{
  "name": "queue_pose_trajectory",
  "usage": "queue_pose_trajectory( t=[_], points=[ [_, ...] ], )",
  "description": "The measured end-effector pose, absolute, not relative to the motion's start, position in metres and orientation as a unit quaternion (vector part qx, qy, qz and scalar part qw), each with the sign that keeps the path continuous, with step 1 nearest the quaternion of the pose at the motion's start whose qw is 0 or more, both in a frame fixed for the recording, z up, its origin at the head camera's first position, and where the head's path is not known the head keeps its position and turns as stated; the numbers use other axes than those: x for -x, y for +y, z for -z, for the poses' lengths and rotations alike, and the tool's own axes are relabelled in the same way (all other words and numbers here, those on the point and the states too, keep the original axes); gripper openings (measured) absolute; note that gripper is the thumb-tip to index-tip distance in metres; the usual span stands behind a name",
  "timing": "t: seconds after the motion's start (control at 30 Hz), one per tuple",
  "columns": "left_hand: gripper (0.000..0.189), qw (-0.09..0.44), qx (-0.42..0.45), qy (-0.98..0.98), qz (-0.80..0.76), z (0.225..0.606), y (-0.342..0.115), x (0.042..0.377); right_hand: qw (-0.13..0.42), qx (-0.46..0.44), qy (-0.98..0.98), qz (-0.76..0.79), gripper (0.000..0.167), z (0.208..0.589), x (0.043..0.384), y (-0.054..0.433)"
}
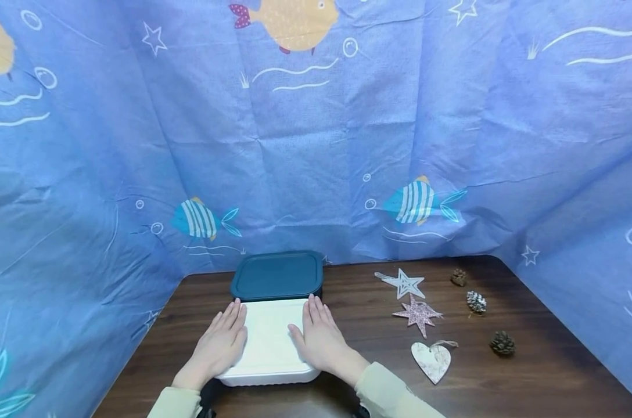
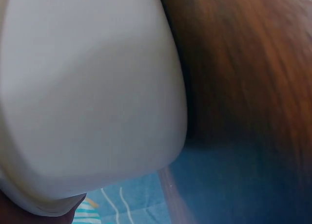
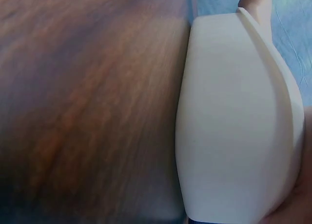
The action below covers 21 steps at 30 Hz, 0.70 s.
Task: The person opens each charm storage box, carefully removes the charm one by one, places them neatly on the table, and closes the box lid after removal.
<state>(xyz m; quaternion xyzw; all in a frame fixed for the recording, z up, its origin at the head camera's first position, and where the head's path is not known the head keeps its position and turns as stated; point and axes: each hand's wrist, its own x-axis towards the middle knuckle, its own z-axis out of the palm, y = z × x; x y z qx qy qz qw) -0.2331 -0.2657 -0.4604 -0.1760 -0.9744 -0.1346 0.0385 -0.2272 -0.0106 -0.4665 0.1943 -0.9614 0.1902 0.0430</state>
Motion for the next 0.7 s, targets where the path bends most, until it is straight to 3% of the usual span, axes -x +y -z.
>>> queue_pose_trajectory(
  t=[0.7],
  points=[
    [0.055, 0.063, 0.177, -0.972, 0.14, 0.463, -0.265, 0.2327, 0.069, -0.204, -0.952, -0.218, 0.066, 0.4711, 0.2256, -0.0092]
  ],
)
